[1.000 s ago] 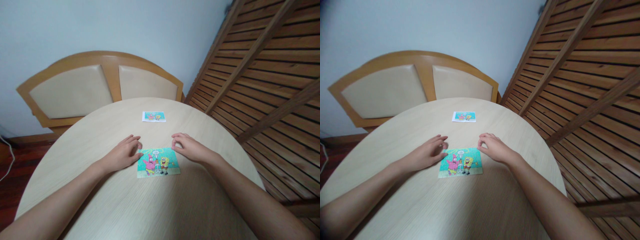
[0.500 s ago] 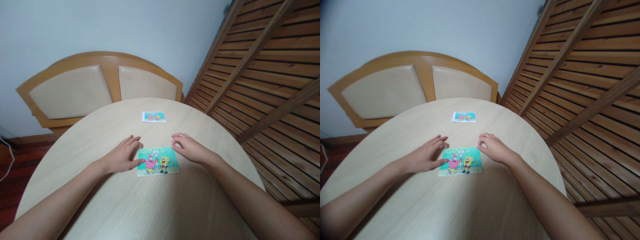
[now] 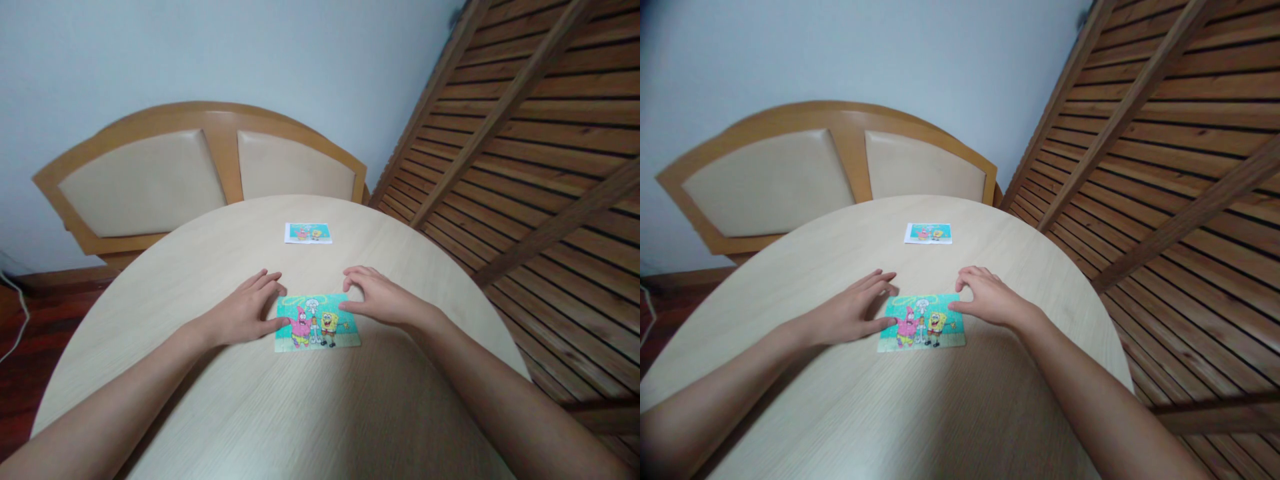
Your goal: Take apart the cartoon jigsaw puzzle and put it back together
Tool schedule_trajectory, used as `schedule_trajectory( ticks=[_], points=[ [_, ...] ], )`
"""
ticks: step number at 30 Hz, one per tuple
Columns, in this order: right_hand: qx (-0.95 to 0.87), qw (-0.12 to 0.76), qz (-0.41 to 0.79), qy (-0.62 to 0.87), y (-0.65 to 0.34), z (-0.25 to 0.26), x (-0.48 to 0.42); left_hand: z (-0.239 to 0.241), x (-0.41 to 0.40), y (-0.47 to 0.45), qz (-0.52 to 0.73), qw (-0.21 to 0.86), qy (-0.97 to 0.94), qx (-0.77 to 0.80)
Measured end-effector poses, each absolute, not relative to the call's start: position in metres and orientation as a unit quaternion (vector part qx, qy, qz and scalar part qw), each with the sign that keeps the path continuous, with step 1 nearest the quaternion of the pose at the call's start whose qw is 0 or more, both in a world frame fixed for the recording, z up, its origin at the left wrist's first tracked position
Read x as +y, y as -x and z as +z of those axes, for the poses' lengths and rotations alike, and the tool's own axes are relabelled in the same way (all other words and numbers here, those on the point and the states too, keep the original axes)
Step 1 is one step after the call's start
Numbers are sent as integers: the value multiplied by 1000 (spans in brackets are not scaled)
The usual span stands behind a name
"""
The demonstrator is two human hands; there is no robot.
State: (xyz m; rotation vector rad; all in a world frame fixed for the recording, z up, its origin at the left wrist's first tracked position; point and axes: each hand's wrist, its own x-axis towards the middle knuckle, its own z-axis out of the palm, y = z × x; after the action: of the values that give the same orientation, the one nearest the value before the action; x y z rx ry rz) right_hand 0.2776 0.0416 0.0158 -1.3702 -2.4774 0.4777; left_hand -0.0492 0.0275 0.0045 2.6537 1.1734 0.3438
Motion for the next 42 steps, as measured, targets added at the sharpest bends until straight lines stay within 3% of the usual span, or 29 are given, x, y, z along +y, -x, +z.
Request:
schedule_trajectory(
  ticks=[42],
  points=[
    [-856,131,171,470,-278,14,41,5,29,50,148,115,-902,390]
  ],
)
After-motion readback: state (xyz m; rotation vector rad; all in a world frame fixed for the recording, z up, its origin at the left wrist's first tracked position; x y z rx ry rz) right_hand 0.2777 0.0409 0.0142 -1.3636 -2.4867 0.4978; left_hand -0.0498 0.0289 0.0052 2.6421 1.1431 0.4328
